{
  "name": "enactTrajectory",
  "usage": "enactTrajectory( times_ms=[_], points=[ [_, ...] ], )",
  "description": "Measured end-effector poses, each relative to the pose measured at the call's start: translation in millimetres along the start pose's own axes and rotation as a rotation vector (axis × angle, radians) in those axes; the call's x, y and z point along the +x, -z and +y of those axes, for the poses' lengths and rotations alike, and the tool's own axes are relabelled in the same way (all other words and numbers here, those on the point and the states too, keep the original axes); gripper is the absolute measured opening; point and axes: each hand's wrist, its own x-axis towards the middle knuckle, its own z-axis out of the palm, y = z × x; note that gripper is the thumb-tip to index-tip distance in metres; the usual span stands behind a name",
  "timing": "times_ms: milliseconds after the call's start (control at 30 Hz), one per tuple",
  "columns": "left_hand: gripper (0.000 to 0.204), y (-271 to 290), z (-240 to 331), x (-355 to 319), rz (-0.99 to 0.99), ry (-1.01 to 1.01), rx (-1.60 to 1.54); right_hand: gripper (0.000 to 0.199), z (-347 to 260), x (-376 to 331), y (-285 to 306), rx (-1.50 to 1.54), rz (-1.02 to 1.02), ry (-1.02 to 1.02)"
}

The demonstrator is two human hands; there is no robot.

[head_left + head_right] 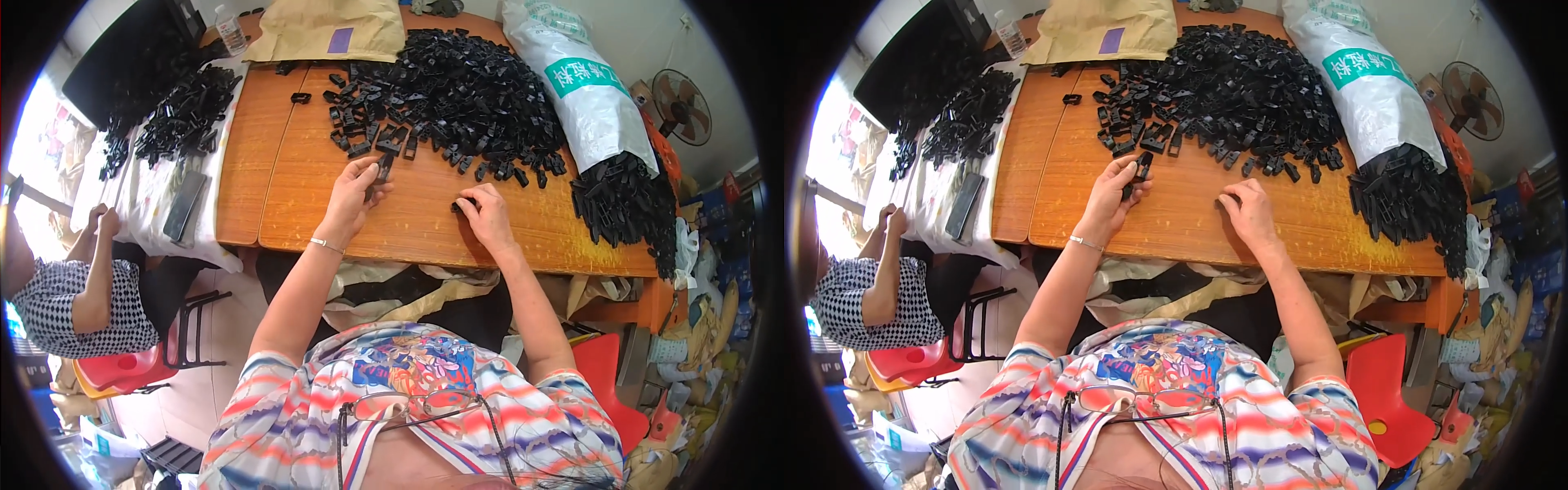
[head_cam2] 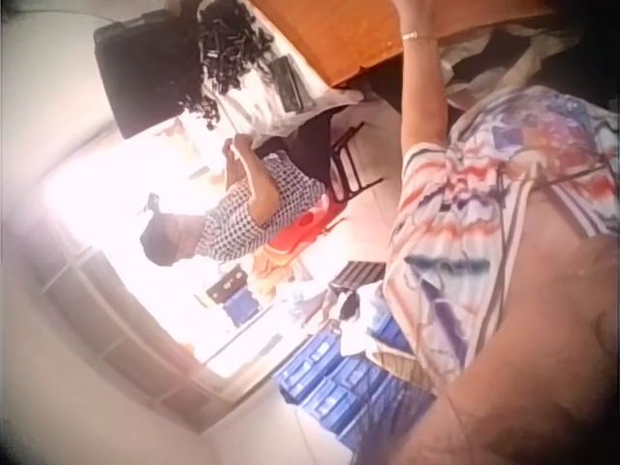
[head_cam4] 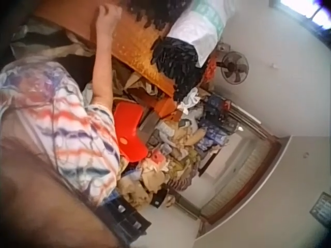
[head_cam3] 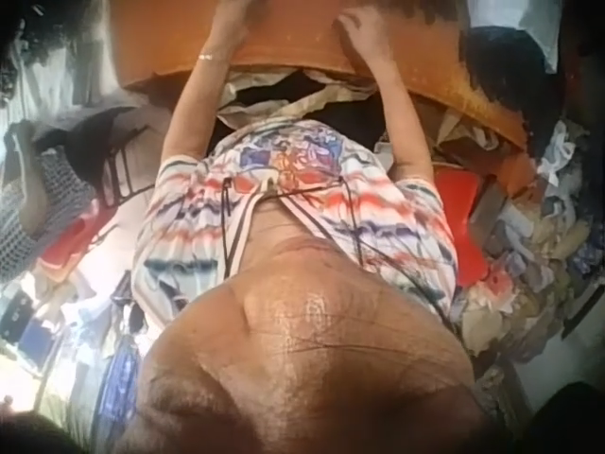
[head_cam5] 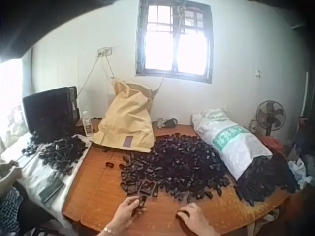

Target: Assembling small black plastic components by hand at a workbench.

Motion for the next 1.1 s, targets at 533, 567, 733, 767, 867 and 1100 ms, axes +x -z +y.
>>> enactTrajectory(
  times_ms=[533,567,733,767,867,1100],
  points=[
    [0.025,5,-8,-14,-0.198,0.174,-0.323,0.024,-72,13,8,0.118,-0.131,0.233],
    [0.025,2,-6,-17,-0.204,0.177,-0.321,0.024,-78,16,5,0.152,-0.119,0.308],
    [0.022,-6,-6,-26,-0.224,0.181,-0.195,0.027,-90,24,-2,0.156,-0.113,0.384],
    [0.022,-7,-6,-27,-0.223,0.180,-0.196,0.026,-90,24,-3,0.160,-0.131,0.402],
    [0.021,-8,-7,-31,-0.230,0.173,-0.163,0.025,-87,22,-6,0.152,-0.176,0.411],
    [0.025,-12,-16,-40,-0.274,0.109,-0.024,0.024,-81,16,-7,0.006,-0.207,0.381]
  ],
)
